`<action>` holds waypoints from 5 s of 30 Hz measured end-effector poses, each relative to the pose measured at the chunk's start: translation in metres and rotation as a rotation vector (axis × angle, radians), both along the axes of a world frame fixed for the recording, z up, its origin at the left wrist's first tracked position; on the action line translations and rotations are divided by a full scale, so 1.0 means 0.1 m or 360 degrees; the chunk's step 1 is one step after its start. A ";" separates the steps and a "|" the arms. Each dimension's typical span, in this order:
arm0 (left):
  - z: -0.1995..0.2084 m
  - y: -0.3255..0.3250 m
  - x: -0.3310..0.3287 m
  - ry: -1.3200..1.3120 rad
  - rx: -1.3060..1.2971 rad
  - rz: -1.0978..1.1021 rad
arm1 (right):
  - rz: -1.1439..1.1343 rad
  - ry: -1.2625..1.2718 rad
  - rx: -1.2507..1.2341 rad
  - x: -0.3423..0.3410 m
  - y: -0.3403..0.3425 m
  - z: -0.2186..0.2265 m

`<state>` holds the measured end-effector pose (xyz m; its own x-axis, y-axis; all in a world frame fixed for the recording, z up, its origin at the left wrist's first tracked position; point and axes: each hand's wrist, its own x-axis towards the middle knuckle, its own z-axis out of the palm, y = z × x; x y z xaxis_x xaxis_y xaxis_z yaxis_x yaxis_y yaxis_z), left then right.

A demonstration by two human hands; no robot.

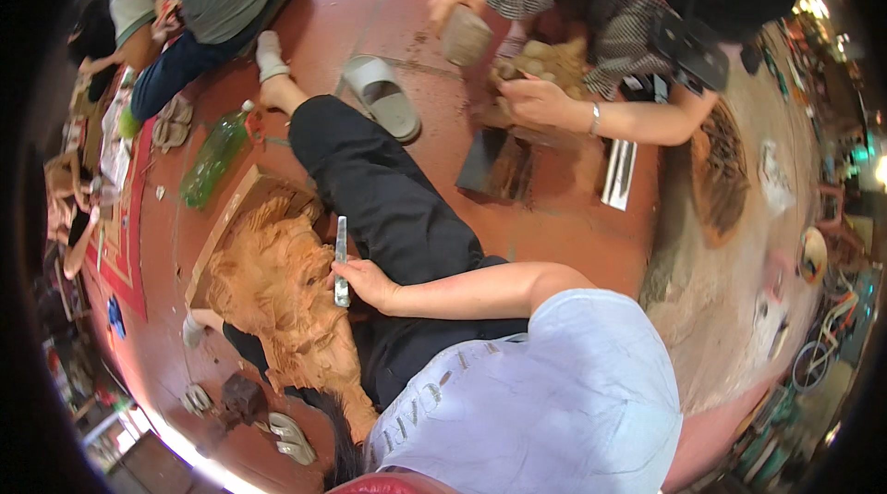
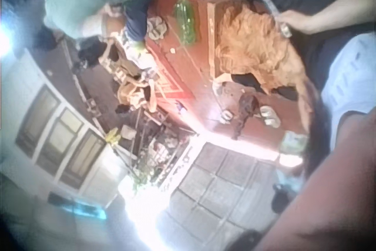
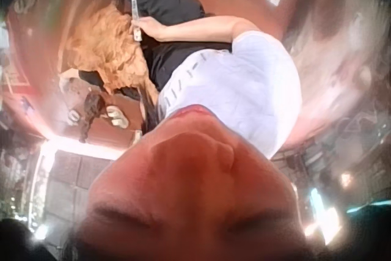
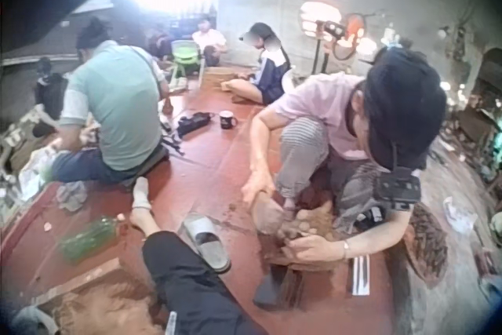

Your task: The person sits on the floor and carves a large, irregular piece of wood resting on their lap using a small chisel. They hold the wood with one hand and carefully chip away at the surface with the other, while another person works nearby.

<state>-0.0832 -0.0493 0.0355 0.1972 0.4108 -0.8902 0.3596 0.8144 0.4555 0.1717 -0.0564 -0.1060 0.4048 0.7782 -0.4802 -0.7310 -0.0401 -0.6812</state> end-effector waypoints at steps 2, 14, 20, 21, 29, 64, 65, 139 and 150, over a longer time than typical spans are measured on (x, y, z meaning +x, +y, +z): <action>0.19 -0.01 -0.01 -0.0084 -0.0043 0.0056 | 0.0002 -0.0008 0.0033 0.04 -0.03 -0.01; -0.37 0.12 -0.35 -0.0660 -0.0128 0.0168 | 0.0062 0.0094 0.0091 0.45 0.31 0.11; -0.46 0.12 0.22 -0.0816 -0.0031 0.0400 | 0.0217 0.0060 0.0138 0.91 0.59 0.17; -0.33 0.13 0.37 -0.0885 -0.0090 0.0463 | 0.0208 0.0047 0.0151 0.96 0.65 0.21; -0.27 -0.02 1.13 -0.1016 -0.0126 0.0609 | 0.0100 -0.0408 0.0280 1.28 0.67 0.45; 1.35 0.74 1.98 -0.2359 0.1044 -0.0783 | 0.0604 -0.0492 -0.0078 0.51 0.36 0.63; 1.42 0.72 1.96 -0.2476 0.1070 -0.0744 | 0.0508 -0.0418 0.0062 0.40 0.39 0.40; -0.42 0.11 1.77 -0.1248 0.1933 -0.1458 | 0.0269 -0.2197 0.0261 0.80 -0.23 0.65; -0.62 0.03 1.74 -0.1328 0.1858 -0.1400 | 0.0397 -0.2152 0.0113 0.87 -0.14 0.69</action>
